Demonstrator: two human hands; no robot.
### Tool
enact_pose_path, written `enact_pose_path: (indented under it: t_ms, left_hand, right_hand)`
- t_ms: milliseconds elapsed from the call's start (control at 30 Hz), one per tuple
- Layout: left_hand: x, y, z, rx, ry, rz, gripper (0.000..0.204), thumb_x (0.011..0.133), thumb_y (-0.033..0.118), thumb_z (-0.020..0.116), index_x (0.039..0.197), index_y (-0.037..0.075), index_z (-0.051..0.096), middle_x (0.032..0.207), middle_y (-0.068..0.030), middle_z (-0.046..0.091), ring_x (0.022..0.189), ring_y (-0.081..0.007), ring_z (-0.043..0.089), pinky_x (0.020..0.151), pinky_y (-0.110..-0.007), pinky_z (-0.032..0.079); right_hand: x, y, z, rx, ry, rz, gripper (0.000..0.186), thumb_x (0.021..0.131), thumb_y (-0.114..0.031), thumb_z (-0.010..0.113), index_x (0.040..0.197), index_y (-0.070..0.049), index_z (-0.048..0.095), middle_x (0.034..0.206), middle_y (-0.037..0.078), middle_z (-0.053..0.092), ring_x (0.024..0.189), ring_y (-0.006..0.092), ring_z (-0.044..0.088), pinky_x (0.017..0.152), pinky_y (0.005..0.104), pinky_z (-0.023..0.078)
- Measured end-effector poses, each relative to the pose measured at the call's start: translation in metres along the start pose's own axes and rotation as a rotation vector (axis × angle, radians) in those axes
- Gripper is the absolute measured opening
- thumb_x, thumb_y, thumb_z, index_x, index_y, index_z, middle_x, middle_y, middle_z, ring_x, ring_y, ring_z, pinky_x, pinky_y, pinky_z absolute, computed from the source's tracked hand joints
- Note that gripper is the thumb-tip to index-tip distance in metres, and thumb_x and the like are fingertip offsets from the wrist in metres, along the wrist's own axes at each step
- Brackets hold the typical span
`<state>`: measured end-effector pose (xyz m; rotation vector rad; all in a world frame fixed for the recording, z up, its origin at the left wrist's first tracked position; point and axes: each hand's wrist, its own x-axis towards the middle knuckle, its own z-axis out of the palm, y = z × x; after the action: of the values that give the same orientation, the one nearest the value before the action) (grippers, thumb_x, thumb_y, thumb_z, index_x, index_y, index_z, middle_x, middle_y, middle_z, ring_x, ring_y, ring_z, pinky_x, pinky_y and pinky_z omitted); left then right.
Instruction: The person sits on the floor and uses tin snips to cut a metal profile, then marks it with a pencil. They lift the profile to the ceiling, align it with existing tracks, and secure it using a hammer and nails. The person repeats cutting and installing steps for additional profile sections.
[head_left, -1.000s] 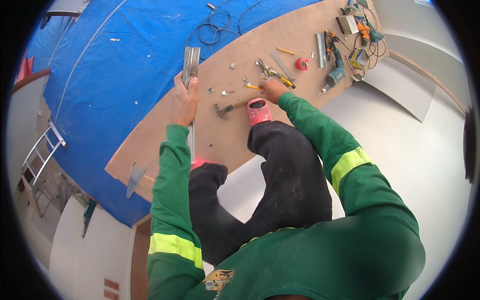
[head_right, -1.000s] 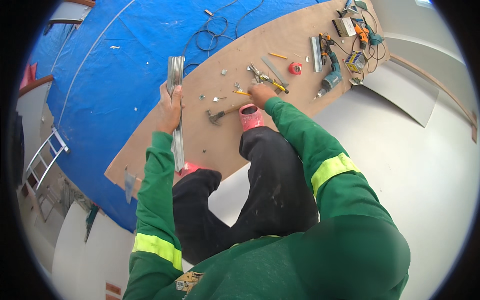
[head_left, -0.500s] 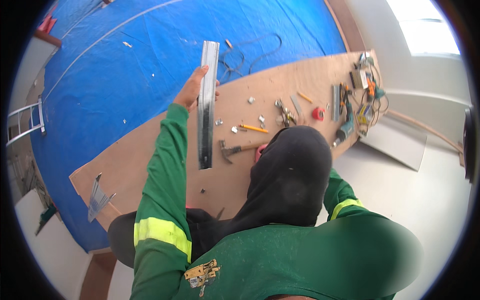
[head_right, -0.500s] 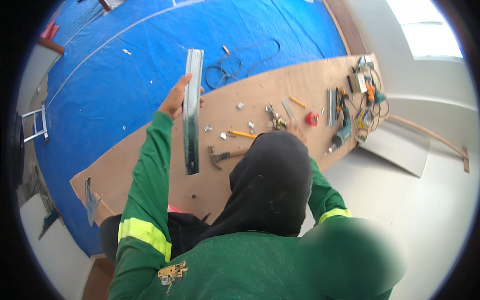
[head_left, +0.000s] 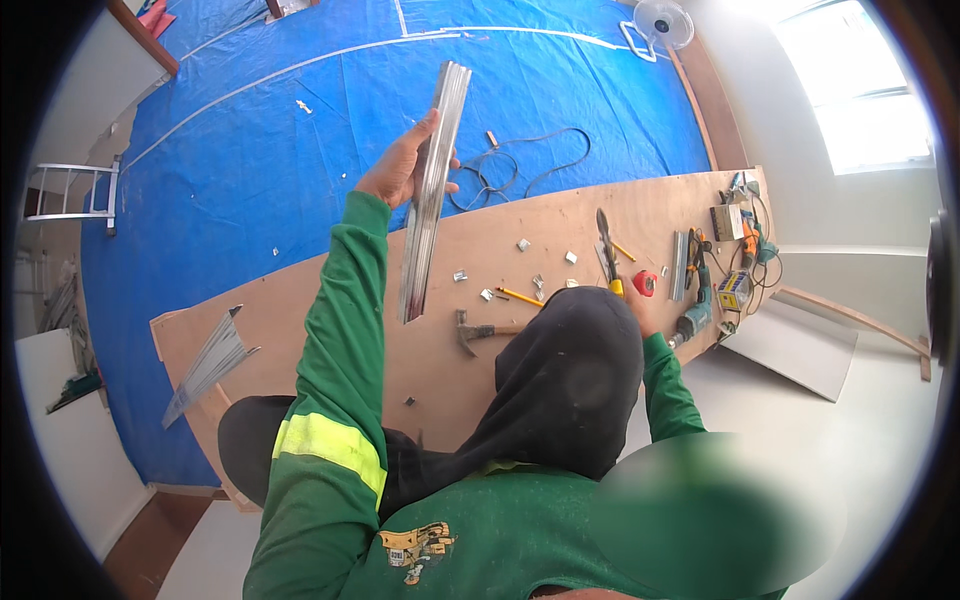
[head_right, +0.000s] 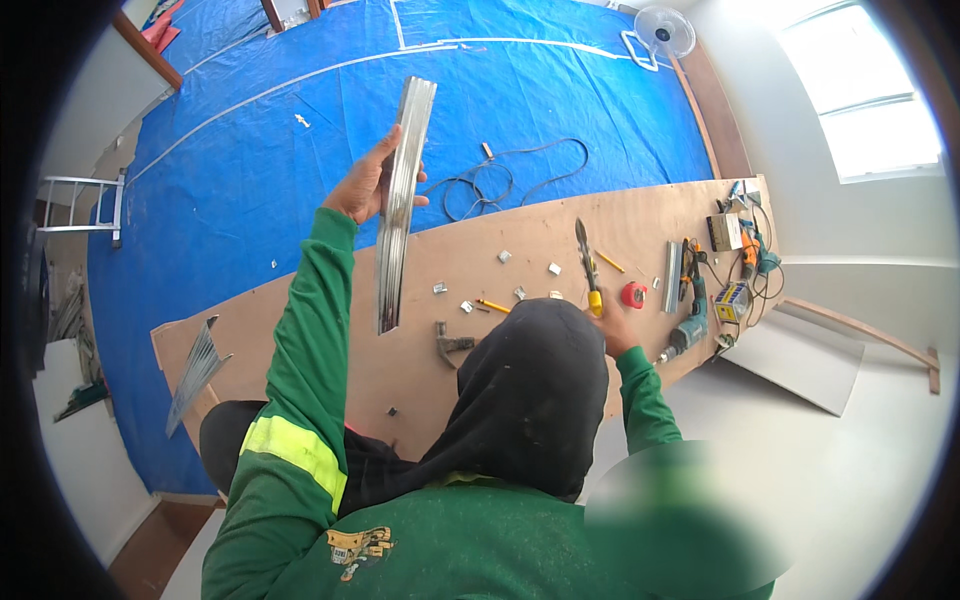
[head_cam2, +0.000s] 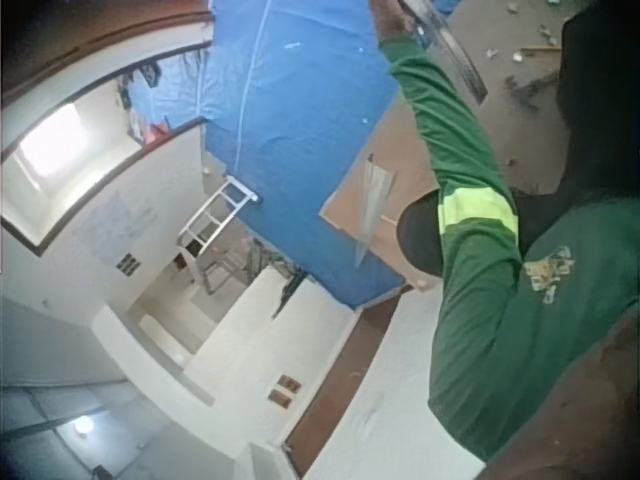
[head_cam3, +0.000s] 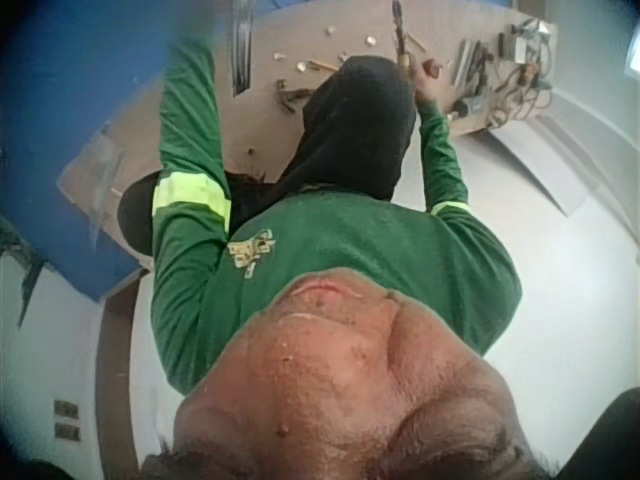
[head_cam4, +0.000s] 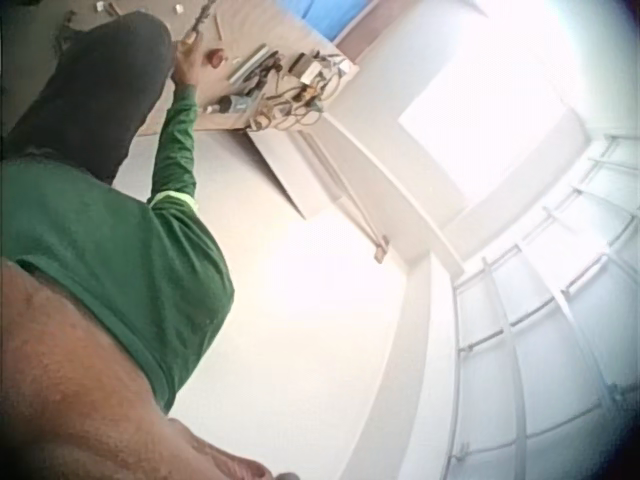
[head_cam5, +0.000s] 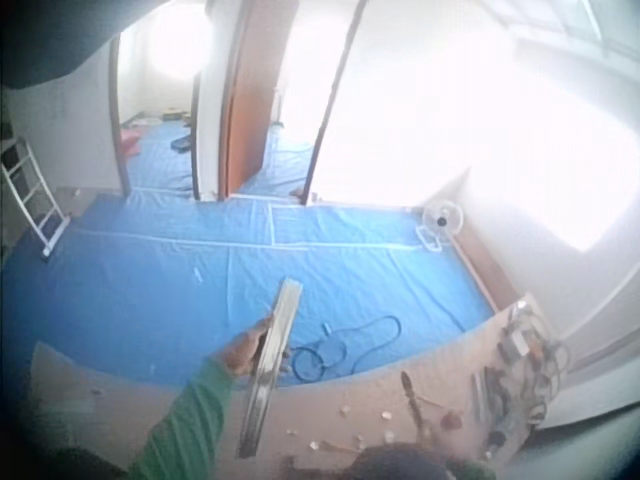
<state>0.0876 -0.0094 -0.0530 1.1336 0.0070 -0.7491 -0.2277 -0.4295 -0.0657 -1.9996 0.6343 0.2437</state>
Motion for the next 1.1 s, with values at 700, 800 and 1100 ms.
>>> enact_pose_path:
  t_ms: [700, 800, 1100]
  left_hand:
    - [-0.028, 0.009, 0.109, 0.720, -0.240, 0.219, 0.109, 0.083, 0.067, 0.088, 0.167, 0.013, 0.043, 0.153, -0.0212, 0.060, 0.130, -0.0308, 0.066, 0.113, -0.041, 0.052]
    - [-0.027, -0.002, 0.115, 0.668, -0.262, 0.253, 0.102, 0.089, 0.061, 0.084, 0.168, 0.012, 0.041, 0.151, -0.0222, 0.062, 0.139, -0.0370, 0.060, 0.115, -0.047, 0.048]
    - [-0.003, -0.043, 0.100, 0.905, -0.227, 0.465, 0.081, 0.105, 0.045, 0.055, 0.171, 0.005, 0.031, 0.162, -0.0248, 0.049, 0.144, -0.0421, 0.054, 0.119, -0.047, 0.042]
  right_hand:
    - [0.015, -0.110, 0.039, -0.068, -0.212, -0.391, 0.057, 0.093, -0.006, 0.069, 0.146, 0.002, 0.052, 0.127, 0.012, 0.063, 0.122, 0.0233, 0.062, 0.111, 0.0402, 0.048]
    - [0.011, -0.113, 0.031, -0.067, -0.208, -0.370, 0.057, 0.093, -0.007, 0.068, 0.147, 0.002, 0.052, 0.127, 0.013, 0.063, 0.122, 0.0229, 0.062, 0.110, 0.0397, 0.048]
    - [0.005, -0.082, 0.026, -0.092, -0.228, -0.352, 0.070, 0.091, -0.014, 0.069, 0.154, 0.007, 0.045, 0.137, 0.024, 0.059, 0.129, 0.0372, 0.061, 0.113, 0.0447, 0.046]
